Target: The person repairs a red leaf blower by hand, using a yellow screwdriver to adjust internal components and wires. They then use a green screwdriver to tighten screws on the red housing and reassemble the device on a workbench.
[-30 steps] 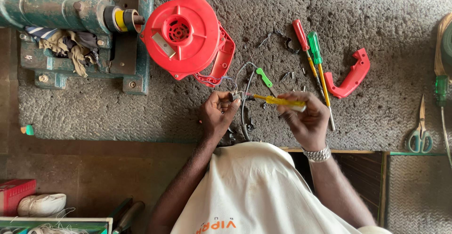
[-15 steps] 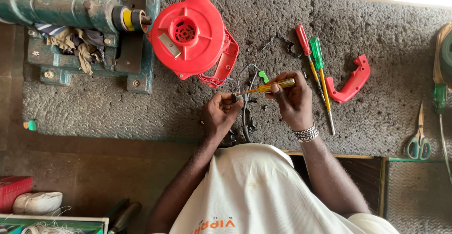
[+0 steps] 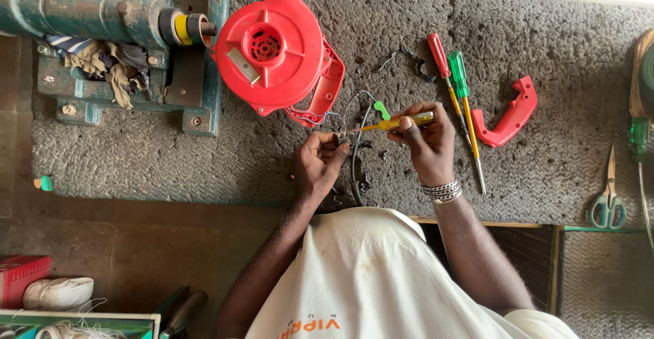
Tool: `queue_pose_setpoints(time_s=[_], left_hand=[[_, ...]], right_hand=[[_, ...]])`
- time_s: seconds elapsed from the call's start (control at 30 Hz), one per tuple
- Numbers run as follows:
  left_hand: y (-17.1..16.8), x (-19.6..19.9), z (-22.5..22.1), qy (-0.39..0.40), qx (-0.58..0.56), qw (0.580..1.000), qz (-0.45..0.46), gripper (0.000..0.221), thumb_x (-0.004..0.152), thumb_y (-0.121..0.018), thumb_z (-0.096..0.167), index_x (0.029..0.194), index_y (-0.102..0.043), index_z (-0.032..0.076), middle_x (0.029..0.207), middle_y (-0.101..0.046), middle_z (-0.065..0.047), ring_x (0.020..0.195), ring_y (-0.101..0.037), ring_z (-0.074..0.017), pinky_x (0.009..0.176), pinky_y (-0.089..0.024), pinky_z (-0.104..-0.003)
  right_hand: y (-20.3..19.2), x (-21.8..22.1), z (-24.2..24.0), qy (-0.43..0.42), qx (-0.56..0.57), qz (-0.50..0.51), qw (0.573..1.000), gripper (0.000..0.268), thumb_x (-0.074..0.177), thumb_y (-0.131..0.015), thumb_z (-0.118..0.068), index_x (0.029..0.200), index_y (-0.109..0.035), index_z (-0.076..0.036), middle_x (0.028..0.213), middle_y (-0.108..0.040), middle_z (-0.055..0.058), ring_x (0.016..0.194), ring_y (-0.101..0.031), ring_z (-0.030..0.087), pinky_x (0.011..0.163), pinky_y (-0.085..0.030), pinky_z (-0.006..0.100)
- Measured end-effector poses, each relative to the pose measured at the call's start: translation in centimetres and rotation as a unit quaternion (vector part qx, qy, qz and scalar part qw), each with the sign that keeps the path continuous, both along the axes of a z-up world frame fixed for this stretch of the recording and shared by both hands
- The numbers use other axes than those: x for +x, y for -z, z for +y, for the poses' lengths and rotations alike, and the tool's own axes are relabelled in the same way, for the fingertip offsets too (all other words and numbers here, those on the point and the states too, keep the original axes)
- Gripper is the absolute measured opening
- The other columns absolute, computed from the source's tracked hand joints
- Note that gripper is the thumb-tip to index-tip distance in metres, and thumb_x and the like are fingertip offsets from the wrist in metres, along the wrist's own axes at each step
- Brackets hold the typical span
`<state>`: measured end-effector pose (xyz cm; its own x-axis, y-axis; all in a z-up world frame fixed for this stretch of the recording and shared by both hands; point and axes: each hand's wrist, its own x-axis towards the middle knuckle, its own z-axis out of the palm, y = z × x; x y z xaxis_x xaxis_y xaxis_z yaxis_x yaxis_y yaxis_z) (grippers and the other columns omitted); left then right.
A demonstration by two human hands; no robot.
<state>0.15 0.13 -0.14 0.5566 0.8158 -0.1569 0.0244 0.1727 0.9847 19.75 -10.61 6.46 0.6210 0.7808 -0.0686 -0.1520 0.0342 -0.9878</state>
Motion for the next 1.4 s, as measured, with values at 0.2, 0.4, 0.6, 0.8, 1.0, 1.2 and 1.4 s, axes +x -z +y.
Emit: queue_pose_setpoints(time_s=[0.2,0.4,0.6,0.8,1.0,1.2,1.4], left_hand=[[0.3,0.0,0.0,-0.008,0.014,1.000,0.024,0.026,0.092,-0.079,0.012,0.108,-0.067,-0.003,0.092,-0.073,-0.006,0.080,-0.065,-0.0072,0.071,-0.056,-0.024],[0.6,-0.1,0.0,0.002,0.007,1.000,0.020,0.028,0.091,-0.080,0.015,0.107,-0.065,-0.003,0.093,-0.074,-0.005,0.081,-0.068,-0.0069,0.070,-0.057,-0.023],[0.8,-0.2,0.0,0.005,0.025,0.999,0.034,0.030,0.091,-0.080,0.018,0.108,-0.065,-0.003,0.092,-0.074,-0.005,0.081,-0.068,-0.0061,0.069,-0.058,-0.023],[0.9,-0.1,-0.1,-0.004,0.023,0.999,0.025,0.028,0.091,-0.080,0.016,0.107,-0.066,-0.003,0.091,-0.072,-0.004,0.079,-0.065,-0.0055,0.069,-0.056,-0.023],[0.5,-0.2,0.0,0.003,0.024,1.000,0.009,0.025,0.093,-0.078,0.015,0.106,-0.066,-0.003,0.092,-0.074,-0.004,0.081,-0.066,-0.0054,0.071,-0.057,-0.022],[0.2,-0.3,0.0,0.004,0.044,0.999,0.026,0.026,0.092,-0.079,0.015,0.104,-0.065,-0.003,0.089,-0.072,-0.005,0.079,-0.066,-0.0058,0.068,-0.057,-0.023],[0.2,-0.4,0.1,0.008,0.047,0.999,0.023,0.025,0.093,-0.079,0.015,0.104,-0.065,-0.003,0.090,-0.073,-0.005,0.079,-0.067,-0.0061,0.070,-0.058,-0.023]], right_hand=[[0.0,0.1,-0.6,0.009,-0.002,0.023,1.000,0.019,0.104,-0.064,-0.008,0.117,-0.052,-0.003,0.115,-0.069,0.014,0.107,-0.073,0.022,0.086,-0.068,0.036],[0.3,-0.5,0.0,0.000,-0.025,-0.006,1.000,0.019,0.103,-0.064,-0.009,0.117,-0.051,-0.003,0.115,-0.070,0.014,0.105,-0.075,0.022,0.085,-0.069,0.036],[0.2,-0.7,-0.5,-0.001,-0.010,0.002,1.000,0.020,0.104,-0.064,-0.009,0.118,-0.051,-0.002,0.116,-0.068,0.013,0.105,-0.073,0.021,0.086,-0.068,0.036],[0.1,-1.0,-0.7,0.008,-0.013,0.006,1.000,0.020,0.104,-0.064,-0.009,0.118,-0.050,-0.002,0.115,-0.068,0.013,0.106,-0.073,0.021,0.087,-0.067,0.036],[-0.1,-1.2,-0.6,0.004,-0.007,-0.010,1.000,0.020,0.105,-0.063,-0.009,0.118,-0.049,-0.003,0.117,-0.067,0.013,0.109,-0.073,0.021,0.088,-0.068,0.036],[-0.1,-1.4,-0.6,-0.001,-0.011,-0.024,1.000,0.021,0.105,-0.063,-0.011,0.118,-0.048,-0.003,0.116,-0.067,0.014,0.108,-0.073,0.021,0.086,-0.068,0.035],[0.2,-1.5,-0.9,-0.001,-0.013,-0.012,1.000,0.021,0.105,-0.062,-0.013,0.118,-0.048,-0.003,0.117,-0.067,0.014,0.106,-0.074,0.021,0.085,-0.068,0.035]])
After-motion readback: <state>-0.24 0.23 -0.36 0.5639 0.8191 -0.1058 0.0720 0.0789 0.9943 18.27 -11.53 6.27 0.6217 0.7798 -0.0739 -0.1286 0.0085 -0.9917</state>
